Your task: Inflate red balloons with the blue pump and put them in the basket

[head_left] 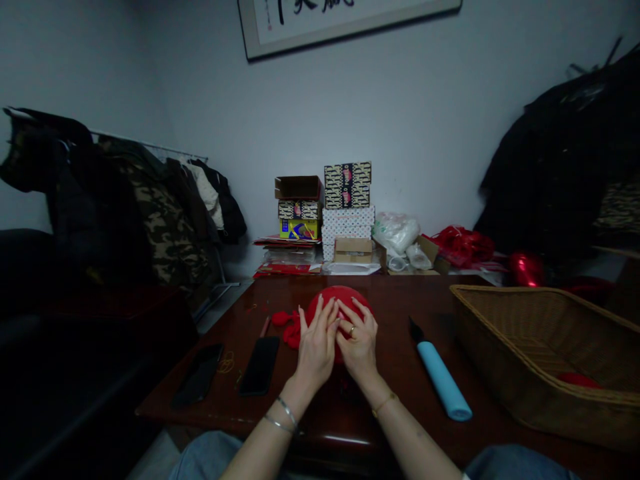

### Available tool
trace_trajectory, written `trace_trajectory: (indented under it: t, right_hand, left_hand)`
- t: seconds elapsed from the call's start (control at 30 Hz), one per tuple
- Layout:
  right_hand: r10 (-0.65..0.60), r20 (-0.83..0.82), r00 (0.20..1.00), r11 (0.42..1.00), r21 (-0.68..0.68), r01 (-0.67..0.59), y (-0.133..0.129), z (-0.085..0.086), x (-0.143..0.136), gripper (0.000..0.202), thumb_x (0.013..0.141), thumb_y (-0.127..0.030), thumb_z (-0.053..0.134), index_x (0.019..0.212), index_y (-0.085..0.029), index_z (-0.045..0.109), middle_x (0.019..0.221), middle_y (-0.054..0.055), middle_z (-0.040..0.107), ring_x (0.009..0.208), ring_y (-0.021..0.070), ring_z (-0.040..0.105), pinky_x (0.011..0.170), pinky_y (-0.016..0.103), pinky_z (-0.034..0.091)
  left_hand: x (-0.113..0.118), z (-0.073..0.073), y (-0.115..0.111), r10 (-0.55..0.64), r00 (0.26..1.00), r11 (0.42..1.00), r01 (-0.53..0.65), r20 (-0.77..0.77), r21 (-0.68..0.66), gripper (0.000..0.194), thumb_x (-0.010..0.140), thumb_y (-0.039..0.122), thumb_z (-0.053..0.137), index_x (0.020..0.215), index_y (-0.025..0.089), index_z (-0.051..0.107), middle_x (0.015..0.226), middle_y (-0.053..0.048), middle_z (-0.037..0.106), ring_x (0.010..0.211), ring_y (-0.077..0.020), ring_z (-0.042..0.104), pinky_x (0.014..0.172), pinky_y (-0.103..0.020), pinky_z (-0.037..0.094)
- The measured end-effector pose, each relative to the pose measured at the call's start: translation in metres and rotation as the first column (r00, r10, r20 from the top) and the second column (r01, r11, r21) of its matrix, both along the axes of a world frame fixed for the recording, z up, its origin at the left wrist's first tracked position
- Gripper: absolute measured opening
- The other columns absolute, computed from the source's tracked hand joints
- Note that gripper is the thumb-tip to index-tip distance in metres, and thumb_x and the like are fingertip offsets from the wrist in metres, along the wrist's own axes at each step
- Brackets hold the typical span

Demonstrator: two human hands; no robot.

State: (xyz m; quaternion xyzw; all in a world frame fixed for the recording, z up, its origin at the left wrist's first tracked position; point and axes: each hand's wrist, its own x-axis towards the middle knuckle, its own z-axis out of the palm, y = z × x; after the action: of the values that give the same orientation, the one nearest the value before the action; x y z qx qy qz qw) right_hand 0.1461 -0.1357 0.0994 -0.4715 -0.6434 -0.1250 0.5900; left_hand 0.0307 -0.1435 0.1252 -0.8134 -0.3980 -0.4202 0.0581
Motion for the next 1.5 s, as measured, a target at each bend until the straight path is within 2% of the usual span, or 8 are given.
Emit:
trace_trajectory:
  t: [0.1, 0.23, 0.4, 0.57, 0.8, 1.03, 1.27, 1.5]
  right_hand:
    - [0.006, 0.027, 1.000, 1.000, 0.010, -0.007, -0.002, 0.001, 0.003, 0.018, 0.080, -0.023, 0.058, 0.087, -0.034, 0.071, 0.117, -0.004, 0.063, 0.123, 0.0253, 0.041, 0.099, 0.052, 0.029]
    - [0.010, 0.052, 0.999, 1.000, 0.020, -0.011, -0.004, 0.003, 0.006, 0.026, 0.080, -0.018, 0.056, 0.091, -0.037, 0.070, 0.117, -0.006, 0.063, 0.129, 0.0245, 0.035, 0.100, 0.054, 0.026]
    - [0.004, 0.095, 0.995, 0.999, 0.041, -0.008, -0.007, 0.006, 0.008, 0.023, 0.081, -0.017, 0.055, 0.086, -0.034, 0.070, 0.118, -0.006, 0.063, 0.132, 0.0246, 0.030, 0.101, 0.054, 0.024]
    - [0.000, 0.110, 0.994, 1.000, 0.006, -0.001, -0.011, 0.006, 0.008, 0.025, 0.080, -0.012, 0.053, 0.075, -0.030, 0.070, 0.120, -0.006, 0.061, 0.135, 0.0249, 0.025, 0.104, 0.054, 0.021]
    - [0.004, 0.116, 0.993, 0.999, -0.050, 0.001, -0.014, 0.007, 0.009, 0.026, 0.079, -0.012, 0.052, 0.074, -0.030, 0.070, 0.124, -0.006, 0.059, 0.137, 0.0251, 0.017, 0.104, 0.054, 0.019]
    - [0.033, 0.152, 0.988, 0.993, -0.119, -0.015, -0.017, 0.009, 0.009, 0.027, 0.080, -0.013, 0.050, 0.069, -0.029, 0.069, 0.131, -0.008, 0.053, 0.139, 0.0245, 0.008, 0.105, 0.055, 0.014]
    - [0.082, 0.116, 0.990, 0.981, -0.186, -0.059, -0.020, 0.010, 0.010, 0.027, 0.076, -0.011, 0.050, 0.068, -0.029, 0.069, 0.133, -0.008, 0.051, 0.140, 0.0228, 0.007, 0.105, 0.056, 0.013]
    - [0.135, 0.070, 0.988, 0.965, -0.237, -0.114, -0.022, 0.014, 0.011, 0.026, 0.076, -0.014, 0.052, 0.070, -0.032, 0.070, 0.135, -0.009, 0.048, 0.139, 0.0225, 0.009, 0.106, 0.056, 0.011]
  left_hand:
    - [-0.005, 0.008, -0.002, -0.021, 0.999, 1.000, 0.021, 0.032, -0.020, 0.043, 0.095, 0.023, 0.032, 0.137, 0.025, 0.037, 0.136, -0.007, 0.050, 0.132, -0.0210, 0.034, 0.111, -0.058, 0.011]
    - [-0.015, 0.019, -0.001, -0.030, 0.998, 0.999, 0.028, 0.060, 0.030, 0.037, 0.094, 0.021, 0.036, 0.129, 0.025, 0.047, 0.129, -0.006, 0.056, 0.130, -0.0203, 0.038, 0.111, -0.057, 0.012]
    - [-0.027, 0.027, 0.005, -0.087, 0.992, 0.987, 0.099, -0.095, 0.129, 0.029, 0.091, 0.020, 0.045, 0.116, 0.026, 0.058, 0.126, -0.006, 0.059, 0.133, -0.0236, 0.033, 0.108, -0.063, 0.006]
    - [-0.036, 0.027, 0.012, -0.171, 0.935, 0.962, 0.227, -0.312, 0.152, 0.035, 0.090, 0.013, 0.043, 0.118, 0.026, 0.058, 0.127, -0.007, 0.057, 0.134, -0.0239, 0.029, 0.107, -0.065, 0.002]
    - [-0.042, 0.037, 0.021, -0.236, 0.862, 0.927, 0.338, -0.448, 0.162, 0.031, 0.091, 0.018, 0.044, 0.118, 0.026, 0.058, 0.127, -0.006, 0.057, 0.135, -0.0224, 0.028, 0.108, -0.063, -0.001]
    - [-0.045, 0.040, 0.024, -0.281, 0.821, 0.889, 0.418, -0.497, 0.188, 0.028, 0.092, 0.018, 0.043, 0.114, 0.023, 0.059, 0.121, -0.006, 0.062, 0.129, -0.0210, 0.039, 0.110, -0.060, 0.001]
    - [-0.044, 0.046, 0.020, -0.286, 0.785, 0.836, 0.485, -0.550, 0.257, 0.026, 0.092, 0.014, 0.042, 0.112, 0.019, 0.057, 0.117, -0.007, 0.064, 0.125, -0.0197, 0.044, 0.110, -0.060, 0.004]
    - [-0.042, 0.037, 0.021, -0.348, 0.819, 0.843, 0.487, -0.457, 0.229, 0.025, 0.091, 0.011, 0.040, 0.109, 0.016, 0.056, 0.117, -0.009, 0.064, 0.124, -0.0205, 0.046, 0.111, -0.057, 0.010]
